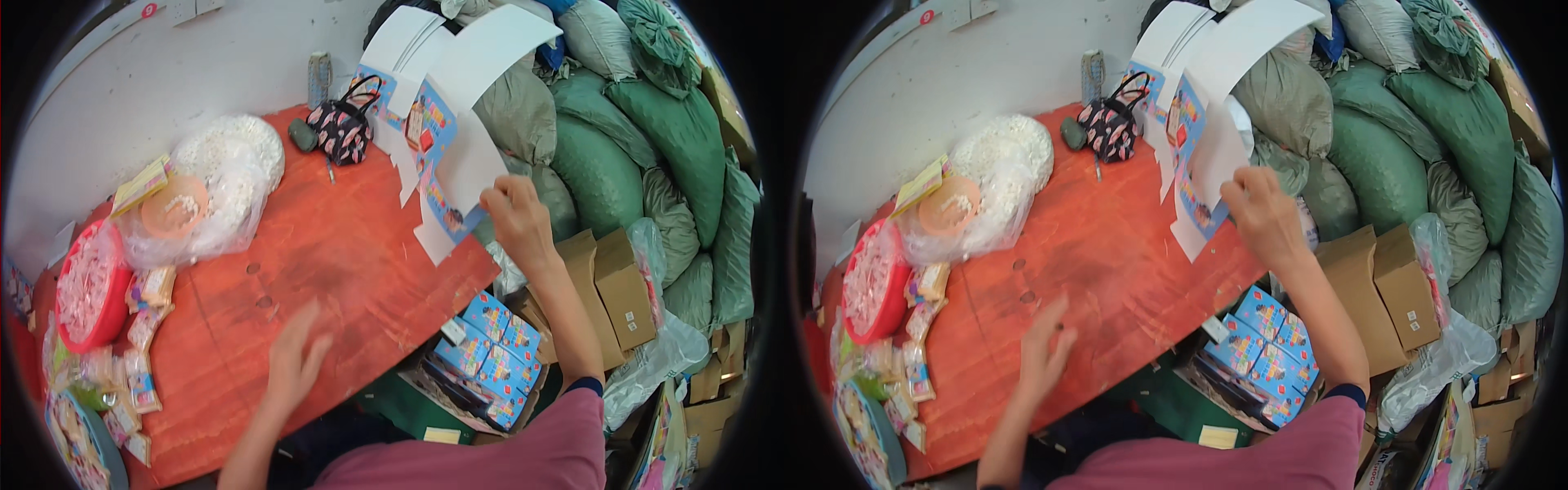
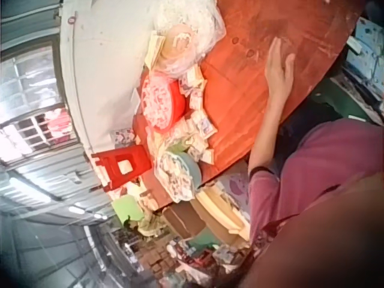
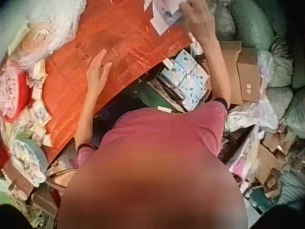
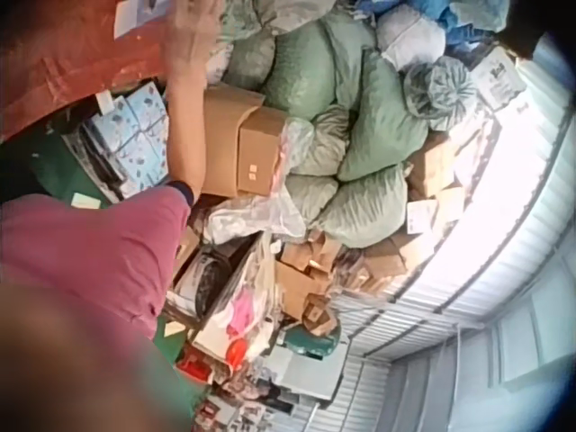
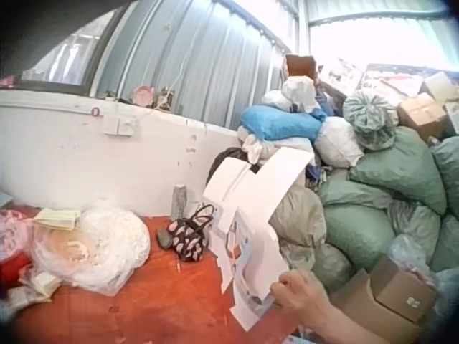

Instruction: Applying labels to small toy packages and then folding a cardboard box to pack them inside.

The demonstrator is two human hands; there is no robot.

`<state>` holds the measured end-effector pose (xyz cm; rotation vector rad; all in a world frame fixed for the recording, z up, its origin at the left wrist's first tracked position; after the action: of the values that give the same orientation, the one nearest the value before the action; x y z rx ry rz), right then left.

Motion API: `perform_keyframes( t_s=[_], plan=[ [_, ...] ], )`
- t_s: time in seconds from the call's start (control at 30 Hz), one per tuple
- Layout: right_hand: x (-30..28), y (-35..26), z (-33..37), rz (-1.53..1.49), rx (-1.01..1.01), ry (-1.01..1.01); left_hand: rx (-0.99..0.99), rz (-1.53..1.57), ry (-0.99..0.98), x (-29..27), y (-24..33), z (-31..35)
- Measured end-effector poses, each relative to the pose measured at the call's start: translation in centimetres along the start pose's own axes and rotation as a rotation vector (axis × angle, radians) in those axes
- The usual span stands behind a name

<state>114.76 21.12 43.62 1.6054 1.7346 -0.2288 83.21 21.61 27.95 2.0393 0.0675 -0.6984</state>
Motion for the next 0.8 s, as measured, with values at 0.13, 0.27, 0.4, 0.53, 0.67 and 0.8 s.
perform_keyframes(
  t_s=[0.13, 0.27, 0.4, 0.53, 0.67, 0.8],
  plan=[
    [-4.7, -7.4, 2.4, -0.233, -0.109, -0.14, -0.044, 0.257, 0.285, 1.3, 1.8, -6.6],
    [-7.7, -13.9, 4.0, -0.43, -0.241, -0.136, 0.026, 0.151, 0.243, 1.3, 5.4, -8.0],
    [-9.3, -16.3, 5.3, -0.572, -0.308, -0.168, 0.0, 0.067, 0.33, 2.3, 2.4, -4.9],
    [-9.3, -15.1, 2.9, -0.873, -0.344, -0.167, -0.141, 0.112, 0.281, 0.2, 2.9, -0.8],
    [-6.0, -15.4, -2.4, -0.573, -0.486, -0.284, -0.068, -0.106, 0.371, 0.0, 3.8, 1.4],
    [-2.6, -17.1, -3.1, -0.514, -0.628, -0.428, -0.019, -0.234, 0.379, -1.1, 5.2, 2.3]
  ],
)
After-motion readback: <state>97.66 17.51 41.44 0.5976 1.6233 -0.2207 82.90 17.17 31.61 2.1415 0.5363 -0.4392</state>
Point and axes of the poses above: each hand's wrist, its own z-axis away from the middle knuckle, its own x-axis out of the palm, y = z × x, the point moved 3 cm from there along -z, towards the middle knuckle, and after that the axes turned 2 degrees about x, right-handed, at the moved point
